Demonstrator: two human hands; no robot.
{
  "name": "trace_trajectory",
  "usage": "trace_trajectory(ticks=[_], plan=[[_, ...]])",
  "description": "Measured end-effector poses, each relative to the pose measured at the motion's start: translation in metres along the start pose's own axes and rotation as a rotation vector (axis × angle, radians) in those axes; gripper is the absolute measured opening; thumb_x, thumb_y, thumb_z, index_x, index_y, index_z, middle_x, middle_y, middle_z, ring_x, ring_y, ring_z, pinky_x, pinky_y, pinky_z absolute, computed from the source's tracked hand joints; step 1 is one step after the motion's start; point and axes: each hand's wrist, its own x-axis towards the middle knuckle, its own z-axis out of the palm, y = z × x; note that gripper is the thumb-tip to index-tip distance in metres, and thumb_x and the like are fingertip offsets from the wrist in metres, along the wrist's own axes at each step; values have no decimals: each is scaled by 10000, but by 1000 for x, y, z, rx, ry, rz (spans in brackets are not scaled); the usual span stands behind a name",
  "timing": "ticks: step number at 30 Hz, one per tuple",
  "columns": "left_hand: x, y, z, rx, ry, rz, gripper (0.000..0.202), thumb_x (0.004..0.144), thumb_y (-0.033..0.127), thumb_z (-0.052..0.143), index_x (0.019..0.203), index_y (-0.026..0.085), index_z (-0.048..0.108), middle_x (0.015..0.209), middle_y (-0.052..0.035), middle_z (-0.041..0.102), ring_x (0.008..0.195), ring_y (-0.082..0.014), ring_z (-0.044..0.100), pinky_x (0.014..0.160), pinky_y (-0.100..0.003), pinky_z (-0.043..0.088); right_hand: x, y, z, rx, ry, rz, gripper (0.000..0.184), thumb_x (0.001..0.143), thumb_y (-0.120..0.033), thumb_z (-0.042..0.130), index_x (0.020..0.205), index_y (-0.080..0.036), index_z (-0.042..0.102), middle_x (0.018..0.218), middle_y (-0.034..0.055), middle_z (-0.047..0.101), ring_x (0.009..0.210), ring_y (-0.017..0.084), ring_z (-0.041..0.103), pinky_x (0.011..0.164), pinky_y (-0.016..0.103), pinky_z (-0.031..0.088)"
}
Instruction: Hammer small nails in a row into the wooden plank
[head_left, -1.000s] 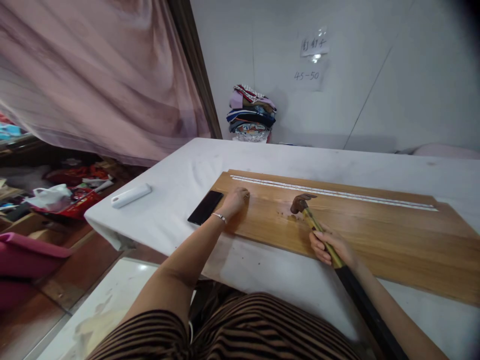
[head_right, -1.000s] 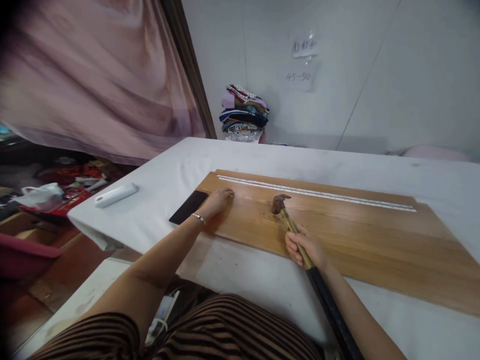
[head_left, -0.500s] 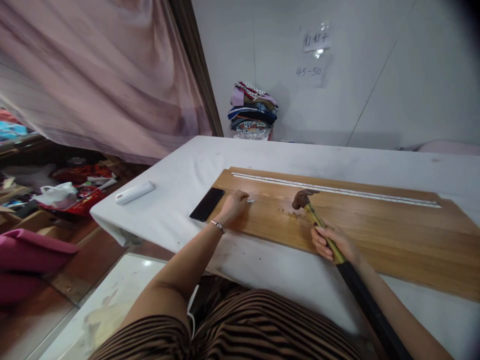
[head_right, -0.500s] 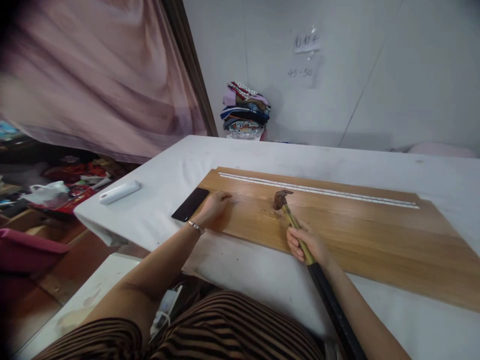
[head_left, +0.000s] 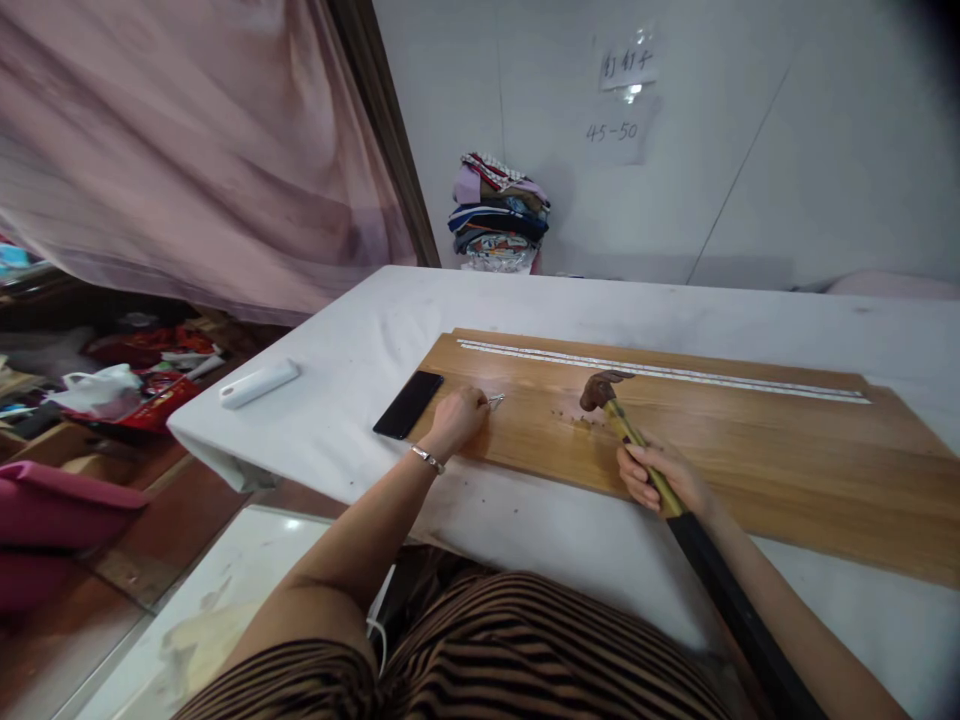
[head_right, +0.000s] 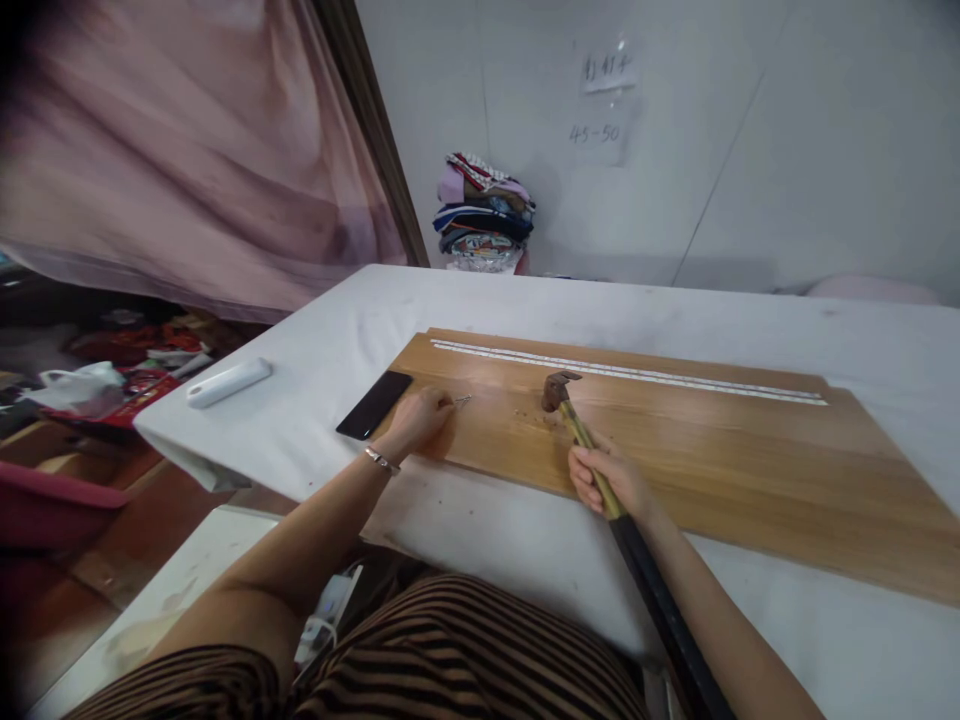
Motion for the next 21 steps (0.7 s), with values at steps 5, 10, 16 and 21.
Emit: trace_trajectory(ticks=[5,10,16,21], plan=[[1,5,3,-9,-15,60,202,864,224,515,898,204,714,1008,-90,709,920,-228,657,768,-295,486,2,-2,2,5,9,-4,260,822,-352,653,897,-243,429,549,-110,452,305,34,311,281,134,287],[-5,8,11,-67,73,103,217,883,222,482,904,215,698,1011,-67,694,965,-207,635,812,-289,480,3,-2,2,8,9,1,314,804,-365,675,965,-249,431,533,-122,454,301,38,314,283,128,283],[-16,15,22,-201,187,169,222,914,267,472,910,223,689,986,-48,686,941,-177,624,812,-263,473,3,1,1,12,5,5,289,814,-351,663,955,-240,437,544,-118,459,305,37,326,280,129,287],[-25,18,27,-247,196,181,181,910,271,501,921,216,673,982,-39,682,904,-171,627,777,-261,473,4,2,2,4,0,21,306,804,-363,669,970,-236,445,542,-124,452,303,34,324,276,128,282]])
